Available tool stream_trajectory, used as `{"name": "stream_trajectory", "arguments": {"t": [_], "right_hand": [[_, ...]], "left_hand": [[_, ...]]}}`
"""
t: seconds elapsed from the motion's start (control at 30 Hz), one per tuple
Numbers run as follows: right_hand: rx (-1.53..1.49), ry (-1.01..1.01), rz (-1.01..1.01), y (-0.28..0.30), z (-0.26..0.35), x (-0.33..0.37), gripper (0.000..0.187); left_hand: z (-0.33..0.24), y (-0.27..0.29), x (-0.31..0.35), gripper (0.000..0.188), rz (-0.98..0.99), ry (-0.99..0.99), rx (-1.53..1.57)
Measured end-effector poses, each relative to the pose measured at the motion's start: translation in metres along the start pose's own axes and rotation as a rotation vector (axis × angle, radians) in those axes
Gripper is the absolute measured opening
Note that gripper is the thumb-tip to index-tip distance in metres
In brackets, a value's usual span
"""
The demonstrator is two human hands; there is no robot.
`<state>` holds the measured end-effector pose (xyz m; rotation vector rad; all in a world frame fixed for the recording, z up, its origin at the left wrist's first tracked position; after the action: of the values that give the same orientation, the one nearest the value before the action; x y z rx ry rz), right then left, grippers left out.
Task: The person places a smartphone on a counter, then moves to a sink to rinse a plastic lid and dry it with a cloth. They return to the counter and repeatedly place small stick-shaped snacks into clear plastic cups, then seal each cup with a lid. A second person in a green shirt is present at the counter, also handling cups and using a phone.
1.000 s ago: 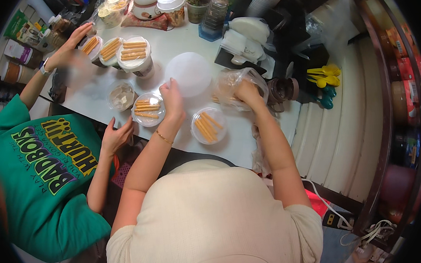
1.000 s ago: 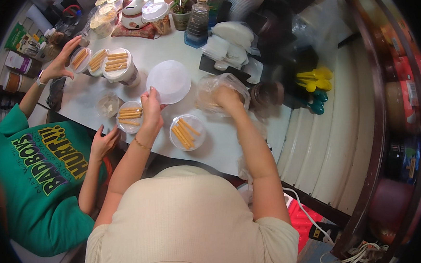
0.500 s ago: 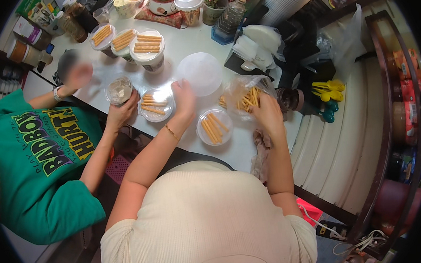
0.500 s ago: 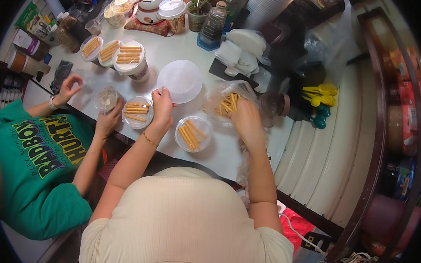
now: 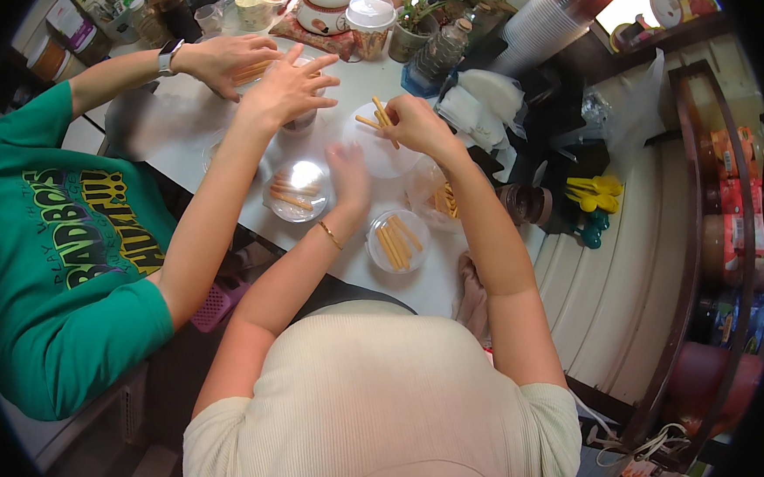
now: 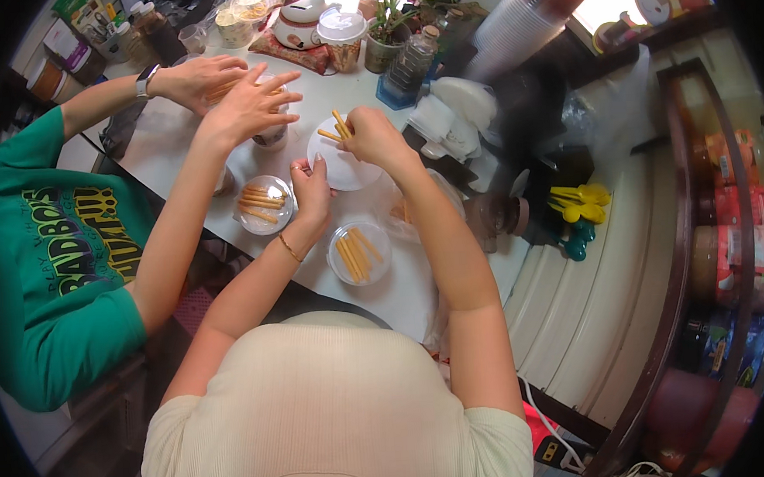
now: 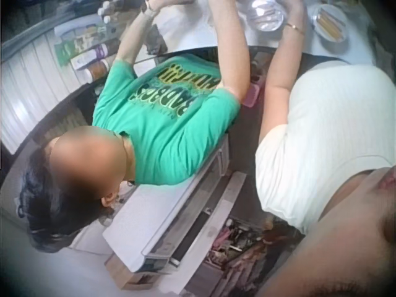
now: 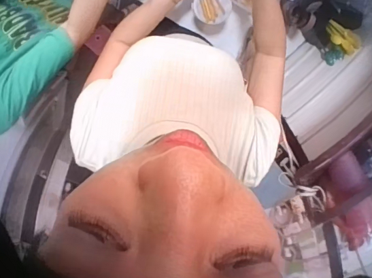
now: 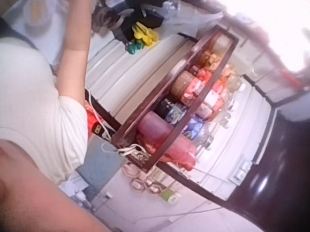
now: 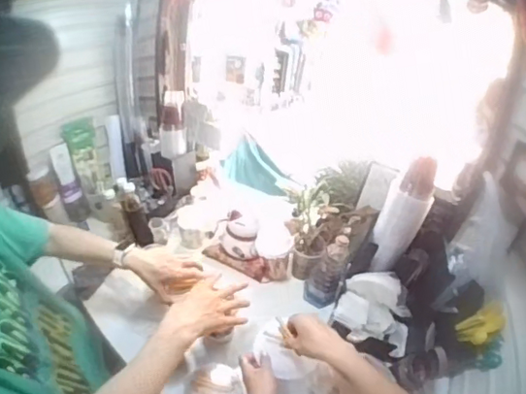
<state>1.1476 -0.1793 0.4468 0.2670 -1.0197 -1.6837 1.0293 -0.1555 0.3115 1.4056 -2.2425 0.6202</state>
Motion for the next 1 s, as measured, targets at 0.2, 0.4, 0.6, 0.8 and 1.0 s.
{"name": "stream_trajectory", "arguments": {"t": [0.2, 0.4, 0.6, 0.8, 1.0], "right_hand": [[0.176, 0.278, -0.08, -0.02, -0.012, 0.001, 0.028], [0.199, 0.288, -0.176, -0.016, -0.006, 0.032, 0.038], [0.083, 0.169, -0.228, -0.023, -0.011, 0.041, 0.027], [0.043, 0.163, -0.371, -0.026, -0.025, 0.038, 0.022], [-0.002, 0.168, -0.416, -0.03, -0.022, 0.042, 0.021]], "left_hand": [[-0.005, 0.003, 0.009, 0.034, 0.057, 0.019, 0.068], [-0.023, 0.009, 0.028, 0.034, 0.021, -0.023, 0.046], [-0.05, 0.009, 0.044, 0.038, -0.025, -0.301, -0.045], [-0.04, 0.009, 0.034, 0.033, -0.039, -0.409, -0.259], [-0.026, 0.01, 0.025, 0.038, -0.075, -0.345, -0.31]]}}
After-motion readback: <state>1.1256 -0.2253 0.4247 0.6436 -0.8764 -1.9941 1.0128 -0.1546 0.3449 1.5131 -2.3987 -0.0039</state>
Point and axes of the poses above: each hand's wrist, its own x-axis away from the middle knuckle, its own y-axis out of the back of the hand, z = x × y, the point moved 3 cm from there along -x, towards the middle knuckle, and after that the axes turned 10 degrees about y, right-handed, at the moved point
